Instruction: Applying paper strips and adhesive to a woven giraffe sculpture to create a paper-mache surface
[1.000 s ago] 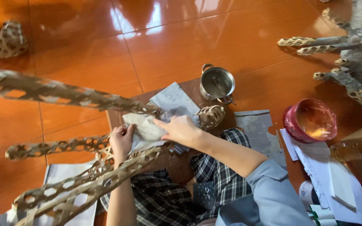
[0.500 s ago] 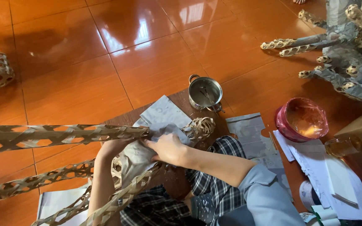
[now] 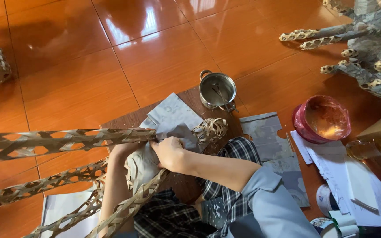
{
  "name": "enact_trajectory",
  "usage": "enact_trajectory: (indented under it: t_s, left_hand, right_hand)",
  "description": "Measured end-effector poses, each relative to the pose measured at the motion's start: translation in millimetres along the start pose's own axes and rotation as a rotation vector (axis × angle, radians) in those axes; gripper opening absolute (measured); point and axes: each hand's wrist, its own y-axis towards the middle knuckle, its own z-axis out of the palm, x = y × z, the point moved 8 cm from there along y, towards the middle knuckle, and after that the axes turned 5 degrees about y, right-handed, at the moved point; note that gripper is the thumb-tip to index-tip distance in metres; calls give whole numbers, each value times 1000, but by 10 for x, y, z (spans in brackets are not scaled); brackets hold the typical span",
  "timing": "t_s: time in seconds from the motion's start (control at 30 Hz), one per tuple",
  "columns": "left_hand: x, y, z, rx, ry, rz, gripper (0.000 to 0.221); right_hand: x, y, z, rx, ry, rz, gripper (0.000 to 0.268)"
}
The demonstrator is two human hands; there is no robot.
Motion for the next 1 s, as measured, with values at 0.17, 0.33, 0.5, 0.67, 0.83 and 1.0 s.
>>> enact_trajectory:
  t_s: [0.17, 0.33, 0.5, 0.67, 0.83, 1.0]
  left_hand:
    - [116, -246, -28, -453, 355, 96, 27]
    - [380, -905, 489, -555, 198, 358, 60]
    - [489, -1483, 458, -487, 634, 82, 88]
    - [421, -913, 660, -460, 529, 179, 76]
    - [114, -612, 632, -480, 426, 210, 62]
    - [178, -436, 578, -473, 432, 239, 42]
  right_hand:
    - [19, 35, -51, 45, -40, 28, 75]
    - [-27, -35, -278, 77, -12, 10, 77]
    - [-93, -16, -327, 120, -43, -3, 98]
    - [-101, -11, -247, 94, -86, -21, 95]
    - [-252, -486, -658, 4, 30, -162, 81]
    - [-306, -831, -760, -270, 188, -242, 67]
